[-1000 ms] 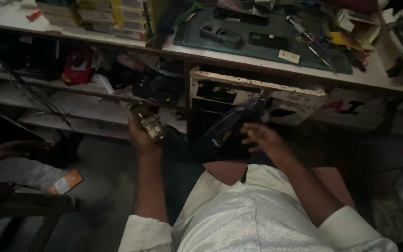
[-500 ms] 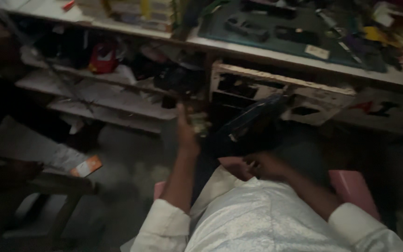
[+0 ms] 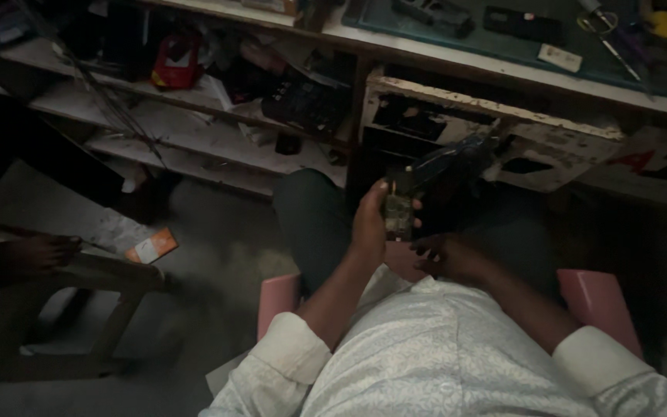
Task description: The person holds a small electronic device and uses a screwdriver to adjust internal components. They repeatedly probe and reposition parts on the circuit board while seated in a cluttered workshop.
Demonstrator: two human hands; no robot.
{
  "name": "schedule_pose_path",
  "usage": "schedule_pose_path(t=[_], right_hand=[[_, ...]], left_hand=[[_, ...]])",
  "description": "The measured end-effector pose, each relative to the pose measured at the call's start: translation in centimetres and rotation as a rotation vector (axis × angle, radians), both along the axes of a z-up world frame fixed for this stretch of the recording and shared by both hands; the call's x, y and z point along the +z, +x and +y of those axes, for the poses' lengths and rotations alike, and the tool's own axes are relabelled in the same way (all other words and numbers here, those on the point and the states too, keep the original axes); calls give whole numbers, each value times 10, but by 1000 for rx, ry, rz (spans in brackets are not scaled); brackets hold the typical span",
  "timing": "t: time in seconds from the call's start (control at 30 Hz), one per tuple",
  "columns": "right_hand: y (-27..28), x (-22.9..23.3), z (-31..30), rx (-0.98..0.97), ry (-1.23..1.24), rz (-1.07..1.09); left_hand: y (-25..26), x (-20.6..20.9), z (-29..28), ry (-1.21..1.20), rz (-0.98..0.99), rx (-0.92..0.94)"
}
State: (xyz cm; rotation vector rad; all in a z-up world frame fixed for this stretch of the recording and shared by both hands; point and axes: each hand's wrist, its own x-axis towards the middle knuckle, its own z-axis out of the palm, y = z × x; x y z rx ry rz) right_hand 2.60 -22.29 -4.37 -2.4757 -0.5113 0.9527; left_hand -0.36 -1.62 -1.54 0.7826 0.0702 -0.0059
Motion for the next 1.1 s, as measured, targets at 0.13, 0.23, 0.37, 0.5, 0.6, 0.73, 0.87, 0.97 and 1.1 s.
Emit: schedule_pose_path(t=[0.13, 0.23, 0.37, 0.5, 0.6, 0.73, 0.87, 0.97, 1.1], right_hand=[[5, -30, -10, -42, 89, 32], [12, -49, -9, -114, 184, 106], [14, -45, -11, 23, 104, -31], [12, -24, 0, 12, -193, 25], [10, -13, 12, 82, -117, -21], [10, -11, 17, -133, -142, 153], [9, -11, 19, -88, -148, 128], [8, -3, 16, -5, -205, 60], [6, 5, 25, -43, -303, 116]], left_hand=[[10, -20, -1, 20, 57, 71], [22, -31, -4, 16, 69, 91], [24, -33, -9, 133, 70, 77], [16, -20, -7, 207, 97, 54], [10, -9, -5, 190, 63, 59], [7, 1, -2, 532, 60, 155], [1, 10, -2, 374, 56, 112], [-1, 17, -2, 317, 45, 75], [-3, 21, 2, 328, 61, 51]])
